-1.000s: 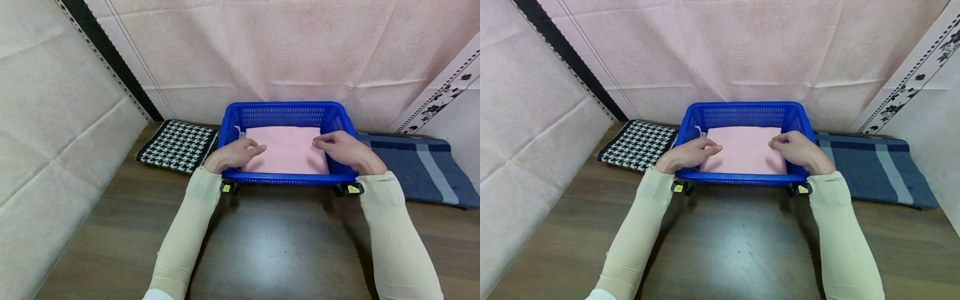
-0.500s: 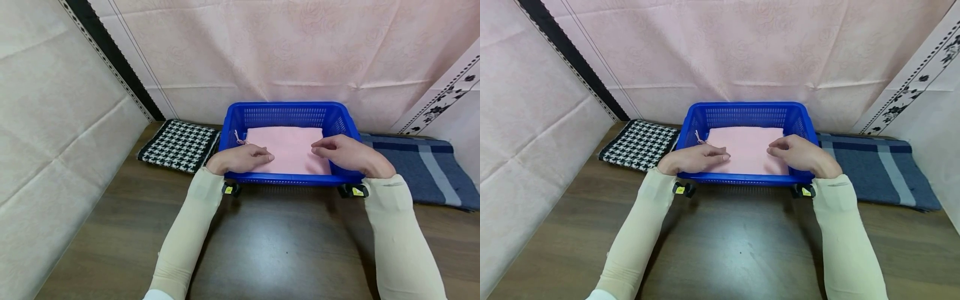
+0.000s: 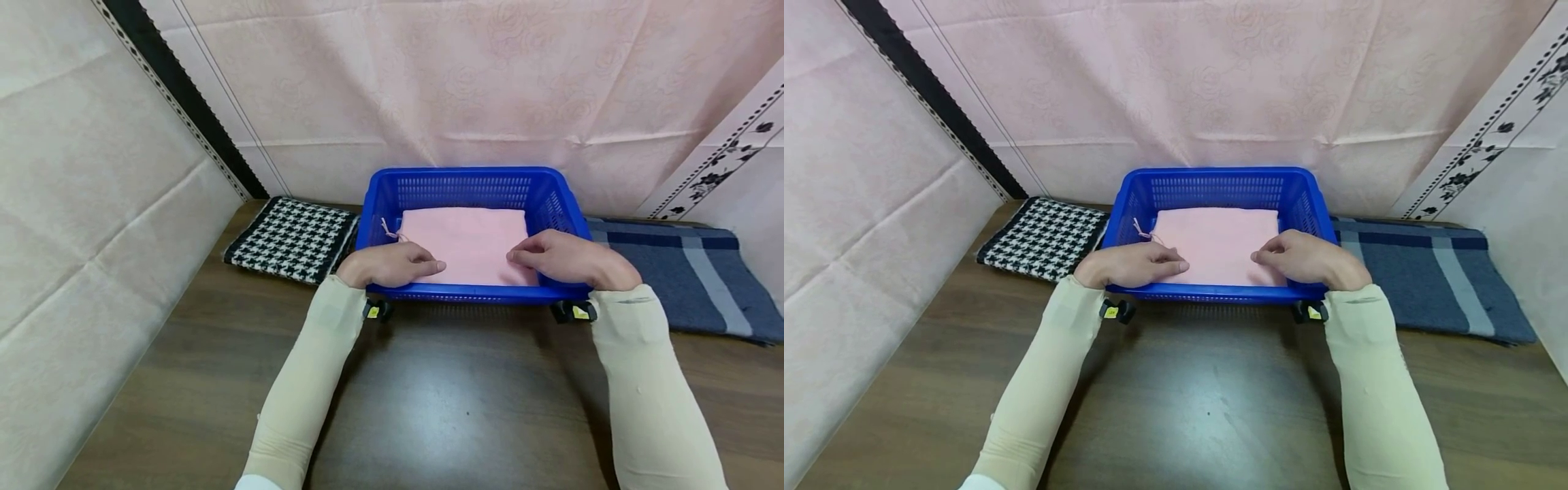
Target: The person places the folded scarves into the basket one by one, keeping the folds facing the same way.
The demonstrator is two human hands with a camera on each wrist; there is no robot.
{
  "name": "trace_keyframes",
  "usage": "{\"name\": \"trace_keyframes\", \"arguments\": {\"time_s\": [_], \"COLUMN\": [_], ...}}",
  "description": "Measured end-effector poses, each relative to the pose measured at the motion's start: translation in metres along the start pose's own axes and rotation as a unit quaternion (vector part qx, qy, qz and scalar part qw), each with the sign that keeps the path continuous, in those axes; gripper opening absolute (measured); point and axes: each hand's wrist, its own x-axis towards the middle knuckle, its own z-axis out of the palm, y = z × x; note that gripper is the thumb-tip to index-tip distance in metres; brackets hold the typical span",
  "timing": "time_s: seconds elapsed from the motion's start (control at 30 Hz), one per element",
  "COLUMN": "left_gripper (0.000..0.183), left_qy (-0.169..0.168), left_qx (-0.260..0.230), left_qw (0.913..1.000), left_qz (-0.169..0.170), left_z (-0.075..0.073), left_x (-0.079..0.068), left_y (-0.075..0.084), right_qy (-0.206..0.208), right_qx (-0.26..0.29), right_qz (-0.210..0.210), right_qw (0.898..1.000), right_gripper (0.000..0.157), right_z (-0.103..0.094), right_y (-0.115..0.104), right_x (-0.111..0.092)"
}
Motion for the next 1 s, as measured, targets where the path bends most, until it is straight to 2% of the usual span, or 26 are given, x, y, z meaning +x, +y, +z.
{"name": "trace_keyframes", "arguments": {"time_s": [0.17,0.27,0.37,0.5,0.67,0.77,0.83,1.0], "left_gripper": [0.056,0.055,0.052,0.045,0.038,0.036,0.039,0.046], "left_qy": [0.000,0.017,0.058,0.138,0.234,0.276,0.282,0.268], "left_qx": [0.011,0.000,-0.016,-0.020,-0.028,-0.036,-0.043,-0.044], "left_qw": [0.9999,0.9997,0.9978,0.9897,0.9718,0.9596,0.9553,0.9496], "left_qz": [0.012,0.018,0.030,0.033,-0.004,-0.041,-0.078,-0.157], "left_z": [-0.001,-0.004,-0.010,-0.019,-0.027,-0.029,-0.029,-0.029], "left_x": [-0.002,-0.004,-0.008,-0.018,-0.026,-0.028,-0.029,-0.030], "left_y": [-0.001,-0.001,0.000,0.000,-0.004,-0.008,-0.010,-0.012], "right_qy": [0.015,0.029,0.053,0.098,0.158,0.187,0.193,0.185], "right_qx": [-0.004,0.011,0.035,0.049,0.034,0.021,0.014,0.009], "right_qz": [-0.005,0.003,0.011,0.017,0.021,0.026,0.034,0.058], "right_qw": [1.000,1.000,0.998,0.994,0.987,0.982,0.981,0.981], "right_gripper": [0.055,0.056,0.058,0.060,0.053,0.047,0.045,0.047], "right_z": [-0.004,-0.009,-0.016,-0.023,-0.023,-0.021,-0.021,-0.021], "right_y": [-0.001,-0.001,0.001,0.003,0.008,0.012,0.016,0.025], "right_x": [-0.006,-0.010,-0.016,-0.025,-0.031,-0.030,-0.029,-0.029]}}
